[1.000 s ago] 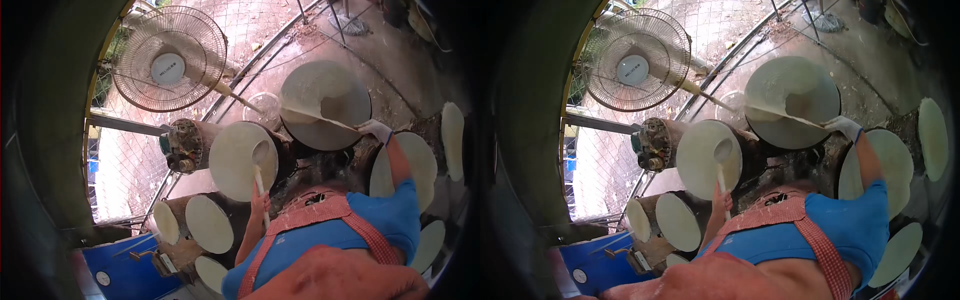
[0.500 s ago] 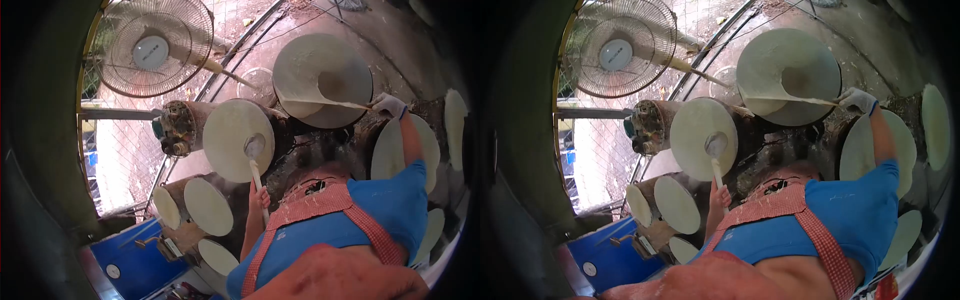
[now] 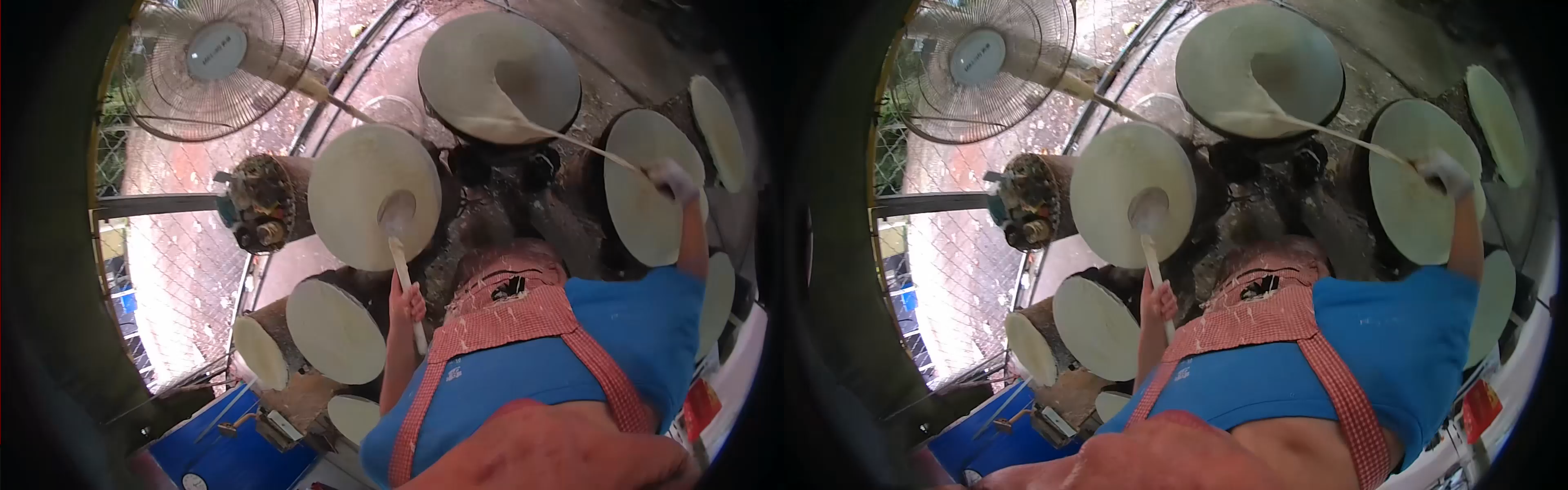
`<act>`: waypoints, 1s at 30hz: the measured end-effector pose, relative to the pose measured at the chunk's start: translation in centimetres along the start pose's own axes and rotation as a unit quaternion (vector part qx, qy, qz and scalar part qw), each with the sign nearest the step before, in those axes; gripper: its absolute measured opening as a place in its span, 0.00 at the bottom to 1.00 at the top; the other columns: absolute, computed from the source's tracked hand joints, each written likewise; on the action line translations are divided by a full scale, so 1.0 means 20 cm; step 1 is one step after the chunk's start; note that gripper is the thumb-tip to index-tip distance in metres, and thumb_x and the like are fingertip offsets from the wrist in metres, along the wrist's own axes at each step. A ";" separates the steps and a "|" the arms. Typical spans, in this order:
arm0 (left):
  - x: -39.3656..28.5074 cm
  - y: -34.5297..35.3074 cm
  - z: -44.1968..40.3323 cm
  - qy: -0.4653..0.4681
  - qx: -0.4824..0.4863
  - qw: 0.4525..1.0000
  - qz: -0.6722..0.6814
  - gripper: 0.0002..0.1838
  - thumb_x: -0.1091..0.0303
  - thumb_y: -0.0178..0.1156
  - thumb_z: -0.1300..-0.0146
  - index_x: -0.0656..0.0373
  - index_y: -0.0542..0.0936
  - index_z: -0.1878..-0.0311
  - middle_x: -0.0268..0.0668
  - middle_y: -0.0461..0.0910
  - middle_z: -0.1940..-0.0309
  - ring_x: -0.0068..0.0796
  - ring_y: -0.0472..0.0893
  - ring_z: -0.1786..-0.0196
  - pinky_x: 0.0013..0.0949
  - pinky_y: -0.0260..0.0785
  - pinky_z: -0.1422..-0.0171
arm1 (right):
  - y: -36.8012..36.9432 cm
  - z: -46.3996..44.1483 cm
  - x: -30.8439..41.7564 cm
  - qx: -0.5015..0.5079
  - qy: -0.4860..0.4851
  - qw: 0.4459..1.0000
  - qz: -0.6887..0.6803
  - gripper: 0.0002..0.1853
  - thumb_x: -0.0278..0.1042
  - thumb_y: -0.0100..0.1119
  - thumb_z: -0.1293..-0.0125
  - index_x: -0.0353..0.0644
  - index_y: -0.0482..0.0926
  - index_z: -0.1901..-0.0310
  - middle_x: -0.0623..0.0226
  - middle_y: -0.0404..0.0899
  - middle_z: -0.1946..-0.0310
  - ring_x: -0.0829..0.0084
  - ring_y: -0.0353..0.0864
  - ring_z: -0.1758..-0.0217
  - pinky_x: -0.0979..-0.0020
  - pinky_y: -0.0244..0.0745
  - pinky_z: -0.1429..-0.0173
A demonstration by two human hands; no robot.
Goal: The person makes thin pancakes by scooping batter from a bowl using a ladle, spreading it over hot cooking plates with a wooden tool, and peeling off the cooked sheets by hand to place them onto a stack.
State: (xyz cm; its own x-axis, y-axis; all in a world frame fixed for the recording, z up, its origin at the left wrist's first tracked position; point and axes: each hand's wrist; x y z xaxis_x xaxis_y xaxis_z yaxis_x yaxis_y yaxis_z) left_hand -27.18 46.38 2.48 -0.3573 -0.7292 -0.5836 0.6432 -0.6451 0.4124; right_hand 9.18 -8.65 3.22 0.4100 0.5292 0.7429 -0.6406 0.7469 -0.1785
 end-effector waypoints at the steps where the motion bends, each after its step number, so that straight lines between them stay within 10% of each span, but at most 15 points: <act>1: 0.00 -0.04 -0.02 0.003 0.023 1.000 -0.014 0.33 0.76 0.50 0.39 0.38 0.50 0.34 0.29 0.59 0.87 0.18 0.59 0.92 0.22 0.52 0.93 | 0.08 0.17 -0.14 -0.083 0.008 0.995 -0.060 0.10 0.28 0.56 0.52 0.33 0.78 0.67 0.75 0.67 0.83 0.86 0.61 0.87 0.80 0.54 0.84; 5: -0.05 -0.13 0.02 -0.055 0.070 0.996 0.013 0.32 0.76 0.49 0.39 0.35 0.54 0.36 0.28 0.59 0.87 0.17 0.58 0.92 0.21 0.50 0.93 | 0.98 0.30 -0.16 -0.284 -0.079 0.933 -0.209 0.15 0.34 0.60 0.48 0.37 0.79 0.58 0.74 0.74 0.76 0.83 0.70 0.75 0.79 0.65 0.72; 10: -0.08 -0.20 0.05 -0.073 0.134 0.987 0.058 0.32 0.75 0.49 0.39 0.31 0.55 0.37 0.28 0.57 0.85 0.16 0.56 0.91 0.19 0.50 0.94 | 1.76 -0.24 0.15 -0.377 -0.245 0.890 0.078 0.15 0.42 0.56 0.43 0.42 0.79 0.58 0.57 0.81 0.68 0.65 0.80 0.65 0.67 0.71 0.61; 16: -0.09 -0.23 0.25 -0.049 0.266 0.955 0.124 0.34 0.72 0.48 0.38 0.30 0.49 0.33 0.32 0.59 0.79 0.16 0.58 0.89 0.18 0.52 0.92 | 1.60 -0.11 -0.01 -0.473 -0.128 0.807 0.331 0.11 0.45 0.54 0.42 0.51 0.80 0.62 0.59 0.77 0.78 0.56 0.78 0.74 0.57 0.72 0.70; 21: -0.01 -0.23 0.28 -0.090 0.383 0.872 0.291 0.32 0.72 0.41 0.35 0.32 0.45 0.32 0.34 0.58 0.78 0.18 0.59 0.86 0.19 0.55 0.90 | 1.65 -0.25 0.20 -0.442 -0.212 0.869 0.070 0.17 0.41 0.53 0.43 0.39 0.78 0.58 0.52 0.78 0.65 0.57 0.78 0.59 0.65 0.70 0.56; 22: 0.00 -0.22 0.27 -0.084 0.370 0.879 0.290 0.31 0.72 0.41 0.34 0.33 0.46 0.32 0.34 0.59 0.78 0.19 0.59 0.86 0.20 0.55 0.89 | 1.68 -0.43 0.13 -0.416 -0.308 0.838 0.173 0.18 0.44 0.55 0.45 0.39 0.79 0.59 0.52 0.78 0.64 0.57 0.77 0.58 0.65 0.70 0.57; 26: 0.00 -0.17 0.34 -0.048 0.254 0.941 0.219 0.32 0.71 0.43 0.35 0.34 0.46 0.32 0.34 0.59 0.80 0.21 0.59 0.87 0.23 0.56 0.89 | 1.58 -0.23 0.19 -0.402 -0.161 0.878 0.207 0.17 0.47 0.54 0.45 0.45 0.80 0.61 0.53 0.78 0.67 0.56 0.77 0.61 0.61 0.70 0.58; 30: 0.04 -0.22 0.30 -0.053 0.367 0.896 0.244 0.31 0.71 0.43 0.36 0.34 0.49 0.33 0.33 0.59 0.81 0.16 0.57 0.89 0.20 0.55 0.90 | 1.23 -0.49 -0.09 -0.454 -0.236 0.847 0.146 0.16 0.49 0.53 0.45 0.46 0.80 0.64 0.52 0.78 0.71 0.54 0.78 0.65 0.57 0.71 0.62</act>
State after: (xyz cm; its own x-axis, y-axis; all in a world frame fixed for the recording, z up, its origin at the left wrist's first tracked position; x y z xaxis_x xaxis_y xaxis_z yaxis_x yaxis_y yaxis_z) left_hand -34.49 47.28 4.38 -0.2428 -0.9577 -0.1547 0.1348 -0.1912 0.9723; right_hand -1.05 12.70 -8.79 -0.1221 0.6842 0.7190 0.1813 0.7276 -0.6616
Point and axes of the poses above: each hand's wrist, its own z-axis away from the middle knuckle, its own y-axis out of the palm, x = y × z
